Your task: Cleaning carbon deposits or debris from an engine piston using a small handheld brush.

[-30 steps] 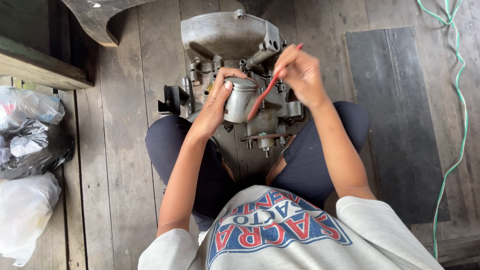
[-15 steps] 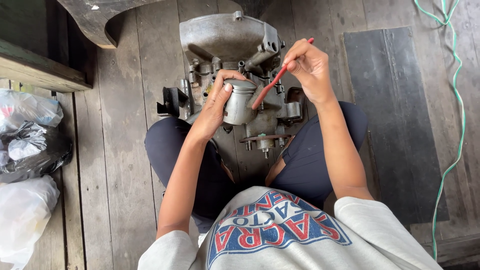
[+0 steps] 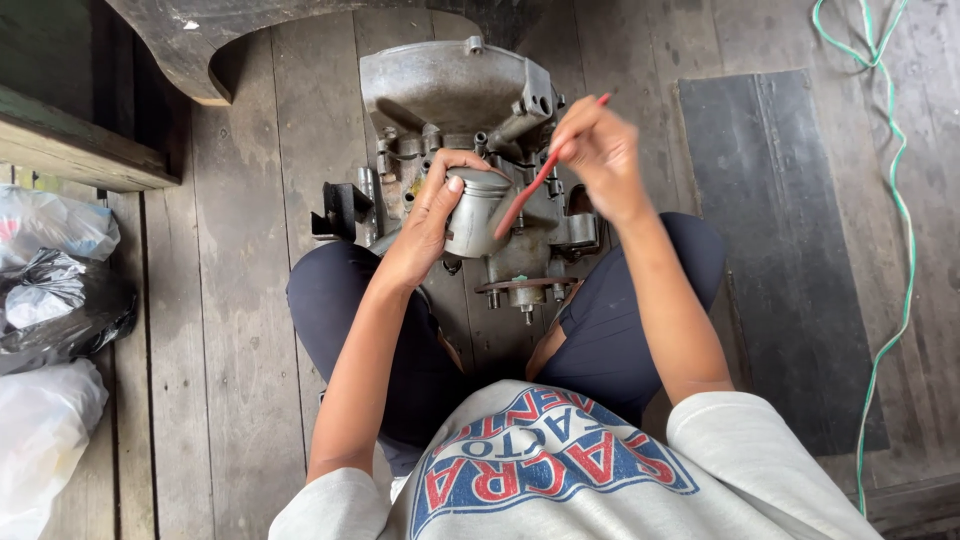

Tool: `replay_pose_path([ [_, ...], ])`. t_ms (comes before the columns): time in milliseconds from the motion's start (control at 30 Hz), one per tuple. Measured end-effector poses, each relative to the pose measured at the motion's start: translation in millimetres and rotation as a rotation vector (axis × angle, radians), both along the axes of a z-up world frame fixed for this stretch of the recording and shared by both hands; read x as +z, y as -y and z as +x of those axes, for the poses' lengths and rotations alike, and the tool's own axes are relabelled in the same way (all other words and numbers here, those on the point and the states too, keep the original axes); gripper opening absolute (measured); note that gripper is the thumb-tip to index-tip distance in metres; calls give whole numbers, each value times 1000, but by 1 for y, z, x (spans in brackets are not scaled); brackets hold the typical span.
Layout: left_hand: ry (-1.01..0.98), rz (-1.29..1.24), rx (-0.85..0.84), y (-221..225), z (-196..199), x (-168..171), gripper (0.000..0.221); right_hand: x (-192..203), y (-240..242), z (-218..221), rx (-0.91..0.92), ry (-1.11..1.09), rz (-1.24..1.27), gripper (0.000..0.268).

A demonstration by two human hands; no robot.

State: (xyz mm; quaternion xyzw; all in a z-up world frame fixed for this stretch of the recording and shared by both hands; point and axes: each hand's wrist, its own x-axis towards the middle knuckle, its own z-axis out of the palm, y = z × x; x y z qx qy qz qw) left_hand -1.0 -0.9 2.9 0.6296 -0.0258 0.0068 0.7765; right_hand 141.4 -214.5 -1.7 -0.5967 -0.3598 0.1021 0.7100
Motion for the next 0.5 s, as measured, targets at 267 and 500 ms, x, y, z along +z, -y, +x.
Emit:
replay_pose_path([
  [267,137,-47,-17,0,1,-10,38,-26,-10,2,39,118,55,29],
  [500,137,-13,-18,1,-4,1,37,-29,-14,-10,126,22,25,25],
])
